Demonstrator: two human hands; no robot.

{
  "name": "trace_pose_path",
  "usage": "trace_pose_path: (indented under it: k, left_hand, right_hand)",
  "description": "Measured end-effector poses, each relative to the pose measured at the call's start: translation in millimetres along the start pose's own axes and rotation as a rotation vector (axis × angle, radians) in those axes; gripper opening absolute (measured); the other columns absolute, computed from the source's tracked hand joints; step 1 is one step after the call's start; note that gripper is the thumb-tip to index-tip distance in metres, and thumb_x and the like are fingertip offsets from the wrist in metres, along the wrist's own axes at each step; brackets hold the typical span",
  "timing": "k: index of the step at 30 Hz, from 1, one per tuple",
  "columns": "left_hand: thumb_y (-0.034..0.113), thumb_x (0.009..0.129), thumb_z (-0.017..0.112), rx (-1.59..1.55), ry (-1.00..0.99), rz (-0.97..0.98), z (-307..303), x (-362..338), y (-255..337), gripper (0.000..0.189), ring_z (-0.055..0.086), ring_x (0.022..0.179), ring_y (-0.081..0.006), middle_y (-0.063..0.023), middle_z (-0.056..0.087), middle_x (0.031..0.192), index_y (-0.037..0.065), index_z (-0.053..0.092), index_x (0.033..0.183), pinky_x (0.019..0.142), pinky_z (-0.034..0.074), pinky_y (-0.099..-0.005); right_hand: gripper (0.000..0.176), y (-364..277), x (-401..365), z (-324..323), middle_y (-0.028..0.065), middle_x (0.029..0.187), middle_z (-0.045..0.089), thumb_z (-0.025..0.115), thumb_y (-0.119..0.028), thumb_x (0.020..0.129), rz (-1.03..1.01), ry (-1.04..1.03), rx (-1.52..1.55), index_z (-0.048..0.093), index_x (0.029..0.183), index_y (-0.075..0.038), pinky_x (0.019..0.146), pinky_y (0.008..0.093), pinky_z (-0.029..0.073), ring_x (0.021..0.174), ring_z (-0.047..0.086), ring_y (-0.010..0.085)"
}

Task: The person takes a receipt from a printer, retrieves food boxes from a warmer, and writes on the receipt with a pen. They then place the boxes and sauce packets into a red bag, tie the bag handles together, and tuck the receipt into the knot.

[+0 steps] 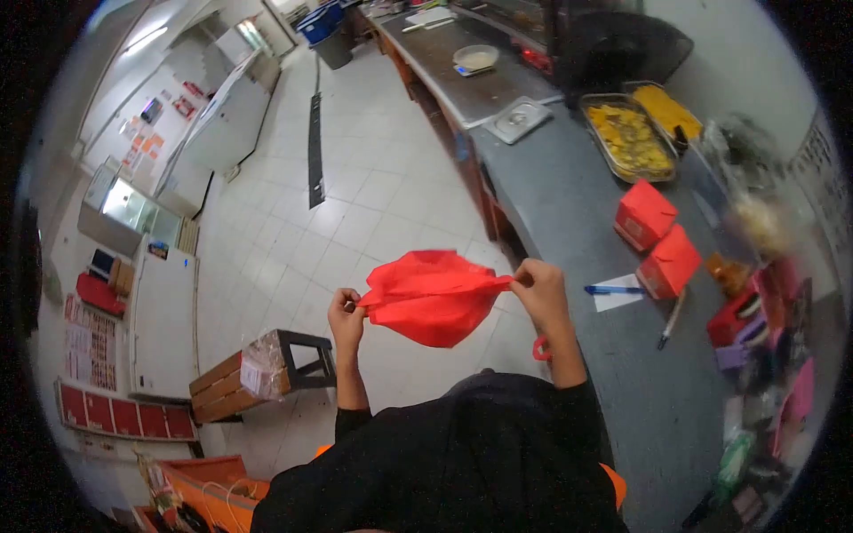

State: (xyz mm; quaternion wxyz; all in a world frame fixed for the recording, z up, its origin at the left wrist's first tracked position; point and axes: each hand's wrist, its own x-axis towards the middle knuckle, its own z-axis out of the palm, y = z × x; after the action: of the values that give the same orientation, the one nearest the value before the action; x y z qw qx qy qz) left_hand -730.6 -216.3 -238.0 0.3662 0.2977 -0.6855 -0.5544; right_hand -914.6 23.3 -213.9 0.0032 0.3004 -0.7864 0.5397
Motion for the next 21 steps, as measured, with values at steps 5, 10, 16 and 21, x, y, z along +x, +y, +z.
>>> trace_pose_path:
  k: [5, 10, 16, 21]
  left_hand:
    - [-0.007, 0.065, 0.043, 0.070, -0.206, 0.065, 39.4, -10.5, 34.8, 0.023, 0.045, 0.060, -0.0053, -0.0010, 0.048, 0.066, -0.001, 0.050, 0.085, 0.053, 0.037, -0.0170]
    - [-0.002, 0.074, 0.046, -0.437, -0.457, -0.091, 98.1, -45.1, 40.0, 0.024, 0.048, 0.071, -0.0078, -0.0029, 0.050, 0.085, -0.002, 0.046, 0.098, 0.062, 0.040, -0.0202]
    - [-0.001, 0.076, 0.048, -0.374, -0.381, -0.162, 108.2, -39.9, 18.1, 0.021, 0.045, 0.070, -0.0069, 0.0001, 0.047, 0.079, 0.001, 0.043, 0.096, 0.064, 0.038, -0.0188]
    - [0.007, 0.079, 0.047, -0.443, -0.579, -0.309, 116.7, -38.9, 26.1, 0.021, 0.050, 0.076, -0.0075, -0.0044, 0.052, 0.091, 0.004, 0.046, 0.100, 0.065, 0.040, -0.0202]
  right_hand:
    - [0.011, -25.6, -10.4, -14.1, 0.0076, 0.085, 0.050, 0.054, 0.004, 0.060, 0.047, 0.095, 0.070, 0.051, 0.069, -0.002, 0.062, 0.0252, 0.041, 0.077, 0.050, 0.0164]
    - [0.020, -10.8, -39.8, 18.8, 0.0102, 0.099, 0.046, 0.058, 0.002, 0.060, 0.126, -0.158, 0.685, 0.054, 0.079, -0.004, 0.079, 0.0274, 0.037, 0.090, 0.047, 0.0198]
    - [0.031, -64.9, -57.2, -24.5, 0.0089, 0.097, 0.047, 0.058, 0.001, 0.061, -0.009, 0.117, -0.029, 0.050, 0.090, -0.004, 0.082, 0.0286, 0.036, 0.097, 0.044, 0.0196]
    - [0.027, -114.4, -65.1, -21.1, 0.0102, 0.092, 0.052, 0.054, -0.003, 0.071, -0.013, -0.145, 0.704, 0.048, 0.097, -0.002, 0.079, 0.0279, 0.038, 0.086, 0.051, 0.0206]
